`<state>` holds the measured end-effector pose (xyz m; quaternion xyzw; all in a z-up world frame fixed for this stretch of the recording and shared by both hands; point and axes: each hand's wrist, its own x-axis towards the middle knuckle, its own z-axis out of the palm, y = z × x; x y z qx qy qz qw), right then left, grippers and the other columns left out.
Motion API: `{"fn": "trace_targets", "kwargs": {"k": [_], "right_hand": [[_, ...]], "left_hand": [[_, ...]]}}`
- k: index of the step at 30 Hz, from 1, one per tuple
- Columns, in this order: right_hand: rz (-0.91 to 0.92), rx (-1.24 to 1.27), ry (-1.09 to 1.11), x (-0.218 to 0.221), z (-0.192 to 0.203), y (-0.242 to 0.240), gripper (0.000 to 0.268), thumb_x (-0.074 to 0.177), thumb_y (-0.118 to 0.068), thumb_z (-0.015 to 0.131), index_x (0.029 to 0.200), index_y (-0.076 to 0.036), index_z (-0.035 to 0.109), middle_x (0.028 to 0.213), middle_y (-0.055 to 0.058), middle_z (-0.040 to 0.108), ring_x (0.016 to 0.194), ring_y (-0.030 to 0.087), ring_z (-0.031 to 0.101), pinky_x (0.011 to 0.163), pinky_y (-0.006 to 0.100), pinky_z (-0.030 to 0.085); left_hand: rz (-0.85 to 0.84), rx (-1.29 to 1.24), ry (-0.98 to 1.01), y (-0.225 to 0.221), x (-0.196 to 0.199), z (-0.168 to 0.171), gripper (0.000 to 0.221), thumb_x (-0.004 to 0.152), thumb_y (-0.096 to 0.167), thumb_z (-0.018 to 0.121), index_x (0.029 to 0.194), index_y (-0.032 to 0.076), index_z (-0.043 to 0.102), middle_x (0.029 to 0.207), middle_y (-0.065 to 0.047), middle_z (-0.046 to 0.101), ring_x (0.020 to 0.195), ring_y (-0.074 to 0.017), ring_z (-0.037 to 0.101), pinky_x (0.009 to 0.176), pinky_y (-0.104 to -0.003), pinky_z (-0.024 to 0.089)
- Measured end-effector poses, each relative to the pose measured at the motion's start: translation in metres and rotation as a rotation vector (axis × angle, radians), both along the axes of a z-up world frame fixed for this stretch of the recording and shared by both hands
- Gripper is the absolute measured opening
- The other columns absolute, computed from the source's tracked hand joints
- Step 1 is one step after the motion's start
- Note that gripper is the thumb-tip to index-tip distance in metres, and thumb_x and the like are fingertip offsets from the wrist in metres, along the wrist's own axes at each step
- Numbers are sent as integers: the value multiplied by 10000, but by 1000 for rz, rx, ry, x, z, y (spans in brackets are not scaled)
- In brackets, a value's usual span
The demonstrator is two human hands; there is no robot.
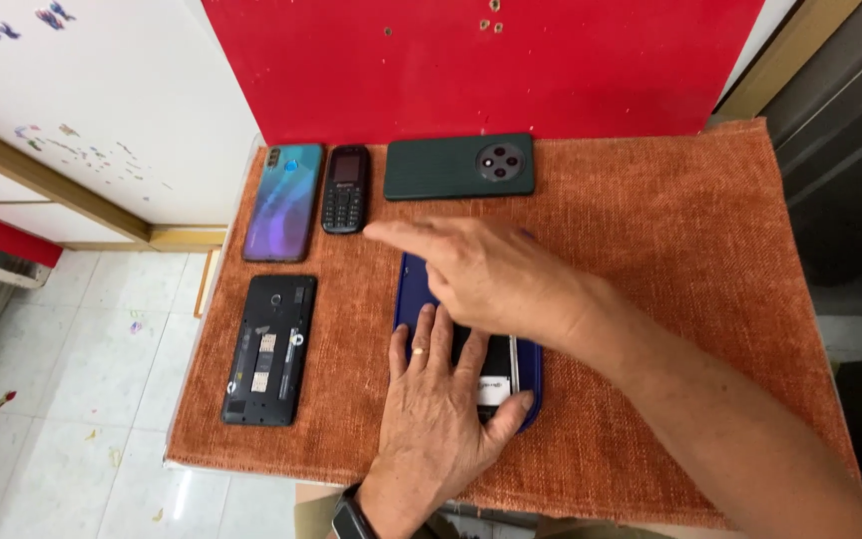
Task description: Disassembling a mobile phone by removing internal screws with a precision screwdriver and inspecting internal components.
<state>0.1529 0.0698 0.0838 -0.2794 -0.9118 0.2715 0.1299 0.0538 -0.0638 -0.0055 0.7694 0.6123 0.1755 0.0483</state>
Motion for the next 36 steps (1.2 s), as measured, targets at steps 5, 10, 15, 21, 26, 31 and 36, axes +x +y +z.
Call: {"fn": "trace_targets", "kwargs": {"k": [5, 10, 15, 21, 26, 31, 36], "right_hand": [[35, 335, 207, 3, -28, 12, 478, 951, 151, 542, 1399, -16, 548, 685, 8, 570, 408, 100, 468, 320, 214, 461], [42, 12, 65, 4, -8, 5, 577, 949, 91, 454, 1471, -151, 486, 1460, 227, 541, 359, 73, 422, 298, 204, 495], [-16, 144, 172, 5, -15, 11, 460, 958, 72, 475, 1398, -43, 543, 1256, 204, 684, 445, 146, 522, 410, 295, 552], [-4, 437, 306, 4, -31, 16, 343, 907, 14, 688, 1243, -4, 622, 1049, 159, 730, 913, 332, 715, 751, 419, 571], [-29, 153, 185, 1, -35, 17, 583, 870, -6, 523, 1416, -206, 553, 1072, 166, 725, 852, 339, 688, 758, 422, 509], [-151, 401, 231, 3, -39, 18, 260, 906, -128, 601, 1160, -184, 590, 887, 141, 765, 769, 427, 719, 561, 572, 470], [-53, 225, 81, 6, -27, 17, 718, 779, 55, 535, 1430, -248, 537, 774, 146, 730, 698, 453, 670, 581, 564, 463]], "left_hand": [[4, 3, -7, 0, 0, -1, 806, 998, 703, 339, 1501, 94, 499, 1528, -349, 408, 1459, -497, 332, 1165, -635, 194], [-9, -23, 15, -1, 0, -1, 826, 1021, 713, 291, 1536, 87, 449, 1550, -364, 358, 1470, -500, 300, 1169, -638, 175], [10, 45, -2, 0, 0, -3, 783, 968, 684, 433, 1479, 96, 520, 1533, -320, 425, 1439, -488, 367, 1145, -632, 236], [7, 74, -27, 0, 1, 0, 747, 969, 649, 449, 1446, 81, 547, 1517, -315, 451, 1428, -501, 388, 1129, -643, 261], [16, 87, 53, 2, -2, -13, 775, 873, 678, 579, 1432, 141, 573, 1477, -277, 502, 1393, -464, 437, 1123, -623, 286], [52, 209, 123, 6, 1, -31, 798, 822, 732, 526, 1407, 193, 592, 1458, -229, 556, 1375, -402, 511, 1127, -578, 346], [94, 316, 131, 8, -1, -44, 831, 794, 749, 523, 1415, 203, 604, 1489, -221, 566, 1368, -412, 549, 1119, -575, 388]]}}
